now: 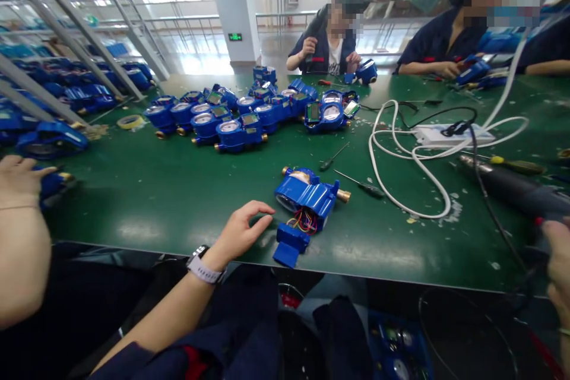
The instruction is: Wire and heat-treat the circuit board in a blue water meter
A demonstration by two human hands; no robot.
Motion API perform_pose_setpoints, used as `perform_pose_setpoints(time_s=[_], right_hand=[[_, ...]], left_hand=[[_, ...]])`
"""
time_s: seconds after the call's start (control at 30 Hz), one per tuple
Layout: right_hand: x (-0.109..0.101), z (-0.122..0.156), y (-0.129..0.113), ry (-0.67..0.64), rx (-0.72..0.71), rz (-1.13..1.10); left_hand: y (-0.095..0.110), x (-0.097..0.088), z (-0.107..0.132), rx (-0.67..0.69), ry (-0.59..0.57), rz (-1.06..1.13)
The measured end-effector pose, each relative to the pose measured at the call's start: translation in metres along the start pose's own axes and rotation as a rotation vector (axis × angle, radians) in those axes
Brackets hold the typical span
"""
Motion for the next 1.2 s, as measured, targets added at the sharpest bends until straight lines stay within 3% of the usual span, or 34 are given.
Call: perform_pose_setpoints(time_s=[0.1, 0.2, 0.3, 0.4, 0.53, 0.67, 0.8, 0.9, 1.03, 1.2], right_hand=[[0.045, 0.069, -0.049, -0.081, -0.175, -0.051], [0.09, 0.132, -0.084, -0.324, -0.208, -0.038], [0.127, 0.175, -0.105, -0.566, -0.28, -0.047], [0.16, 0.199, -0.121, -0.811, -0.398, -0.062], [0.198, 0.21, -0.133, -1.021, -0.479, -0.019], [0.219, 0.206, -0.139, -0.986, -0.506, 0.202], [0.226, 0.2, -0.146, -0.99, -0.504, 0.308], [0.227, 0.199, -0.152, -1.025, -0.479, 0.374], [0.228, 0.2, -0.156, -1.045, -0.422, 0.238], [0.226, 0.195, -0.153, -1.099, -0.167, -0.051]], left_hand=[[0.009, 0.009, -0.019, -0.044, -0.14, 0.008], [0.012, 0.017, -0.028, -0.087, -0.234, 0.037], [0.013, 0.022, -0.028, -0.079, -0.24, 0.108], [0.012, 0.024, -0.022, -0.028, -0.194, 0.223], [0.008, 0.027, -0.014, 0.058, -0.135, 0.338], [0.001, 0.03, -0.01, 0.08, -0.141, 0.457], [-0.003, 0.029, -0.011, 0.055, -0.169, 0.528], [-0.001, 0.024, -0.012, 0.061, -0.201, 0.466], [0.003, 0.018, -0.015, 0.122, -0.196, 0.358], [0.001, 0.015, -0.018, 0.119, -0.232, 0.389]])
Point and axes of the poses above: each hand's wrist, its own z-axis away from the middle knuckle, its own x-axis out of the palm, y = z × x, the point moved 1 cm from there along -z, towards the middle knuckle, and after that the axes turned 14 degrees about -y, right-handed, at the moved point
